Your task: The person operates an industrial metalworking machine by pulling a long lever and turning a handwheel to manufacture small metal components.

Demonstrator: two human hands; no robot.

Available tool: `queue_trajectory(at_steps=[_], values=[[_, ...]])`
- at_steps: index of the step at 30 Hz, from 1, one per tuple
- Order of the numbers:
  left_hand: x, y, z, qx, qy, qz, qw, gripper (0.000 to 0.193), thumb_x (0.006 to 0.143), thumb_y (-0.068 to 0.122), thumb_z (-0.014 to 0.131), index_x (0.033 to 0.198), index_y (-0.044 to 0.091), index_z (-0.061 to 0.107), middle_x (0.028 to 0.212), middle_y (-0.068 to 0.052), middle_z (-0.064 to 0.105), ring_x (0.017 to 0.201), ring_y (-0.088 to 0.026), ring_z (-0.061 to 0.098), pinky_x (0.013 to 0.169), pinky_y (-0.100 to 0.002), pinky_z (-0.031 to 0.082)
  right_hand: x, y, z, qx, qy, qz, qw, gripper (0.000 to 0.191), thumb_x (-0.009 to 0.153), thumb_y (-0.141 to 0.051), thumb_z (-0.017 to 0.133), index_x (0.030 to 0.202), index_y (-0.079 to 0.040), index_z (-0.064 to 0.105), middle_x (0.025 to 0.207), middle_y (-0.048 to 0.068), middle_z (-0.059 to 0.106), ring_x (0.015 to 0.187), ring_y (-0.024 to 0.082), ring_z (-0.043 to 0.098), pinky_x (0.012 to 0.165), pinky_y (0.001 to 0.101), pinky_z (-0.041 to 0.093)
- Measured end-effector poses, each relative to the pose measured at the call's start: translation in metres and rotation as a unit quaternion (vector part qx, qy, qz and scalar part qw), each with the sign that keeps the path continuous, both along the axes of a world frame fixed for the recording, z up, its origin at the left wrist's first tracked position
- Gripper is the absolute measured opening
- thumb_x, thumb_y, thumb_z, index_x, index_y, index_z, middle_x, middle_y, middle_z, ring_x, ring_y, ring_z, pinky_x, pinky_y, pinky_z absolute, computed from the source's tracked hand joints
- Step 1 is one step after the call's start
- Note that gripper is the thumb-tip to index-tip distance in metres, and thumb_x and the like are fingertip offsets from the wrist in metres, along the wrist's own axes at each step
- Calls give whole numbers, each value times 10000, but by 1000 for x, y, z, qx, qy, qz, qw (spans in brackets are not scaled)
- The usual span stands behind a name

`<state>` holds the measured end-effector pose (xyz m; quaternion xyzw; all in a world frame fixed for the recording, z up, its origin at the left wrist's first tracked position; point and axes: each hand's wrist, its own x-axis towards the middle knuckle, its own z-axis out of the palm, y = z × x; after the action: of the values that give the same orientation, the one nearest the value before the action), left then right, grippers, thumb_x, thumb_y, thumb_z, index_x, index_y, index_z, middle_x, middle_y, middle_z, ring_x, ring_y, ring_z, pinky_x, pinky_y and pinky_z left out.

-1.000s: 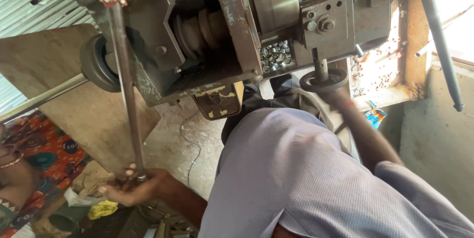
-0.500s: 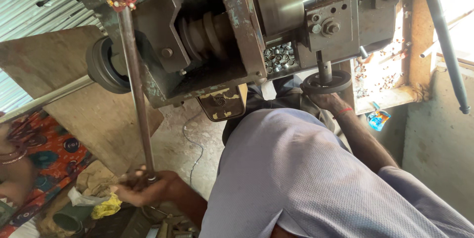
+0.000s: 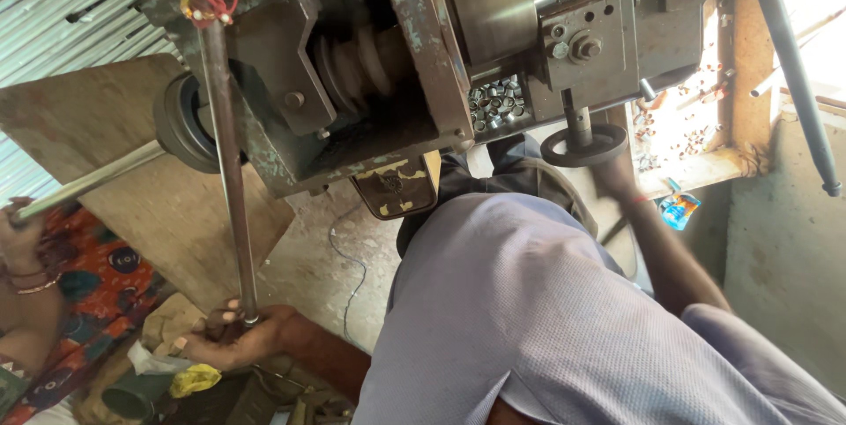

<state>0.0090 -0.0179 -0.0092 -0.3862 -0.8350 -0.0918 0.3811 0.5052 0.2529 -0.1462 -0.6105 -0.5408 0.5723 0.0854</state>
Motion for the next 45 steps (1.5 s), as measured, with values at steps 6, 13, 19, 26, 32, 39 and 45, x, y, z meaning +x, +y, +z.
queue_trajectory(at_steps=[6,13,19,26,32,39,45], values=[[-5,-5,-2,58,-102,-40,992,603,1140,326,559,1542,-36,292,1232,-116,497,759,-160,529,622,-306,453,-4,-41,10,-127,-51,-105,985,605,1082,-458,592,1116,139,687,965,182,780,816,204,600,747,327,494],[-4,-5,-5,59,-80,-48,994,554,1173,286,568,1534,-26,287,1353,-206,475,845,-204,571,694,-333,512,0,-1,0,-56,-7,-325,944,940,1034,-718,302,1156,112,727,922,171,749,797,191,677,734,303,547],[-3,-8,-4,30,-46,-14,998,539,1167,278,535,1535,-24,282,1389,-196,471,1016,-279,622,798,-380,576,3,-2,-17,-70,22,-370,926,946,1015,-756,349,1154,104,718,964,134,759,894,182,693,798,289,561],[-5,-8,-4,14,-27,-27,999,524,1177,271,528,1523,-31,276,1455,-255,423,1127,-304,623,882,-416,598,-2,11,-16,-122,11,-333,935,1018,974,-828,269,1143,53,752,844,66,697,704,127,511,581,255,346],[-2,-7,0,4,-32,-7,999,538,1167,293,531,1535,-15,286,1421,-200,472,1045,-261,636,778,-371,577,-4,16,-10,-156,15,-321,934,1012,955,-847,260,1127,22,750,783,26,663,631,107,421,529,270,258],[-3,-9,-4,86,-117,-56,988,618,1134,345,598,1509,-53,311,1305,-204,482,873,-196,609,669,-313,532,-8,21,-22,-197,66,-322,924,1029,956,-863,297,1166,56,710,815,32,672,717,109,544,606,258,344],[-3,-14,-9,49,-86,-21,995,538,1188,311,541,1536,-24,302,1316,-177,518,922,-211,604,718,-324,550,6,10,8,-192,93,-310,926,959,949,-769,225,1254,31,655,965,43,765,878,113,670,784,256,501]])
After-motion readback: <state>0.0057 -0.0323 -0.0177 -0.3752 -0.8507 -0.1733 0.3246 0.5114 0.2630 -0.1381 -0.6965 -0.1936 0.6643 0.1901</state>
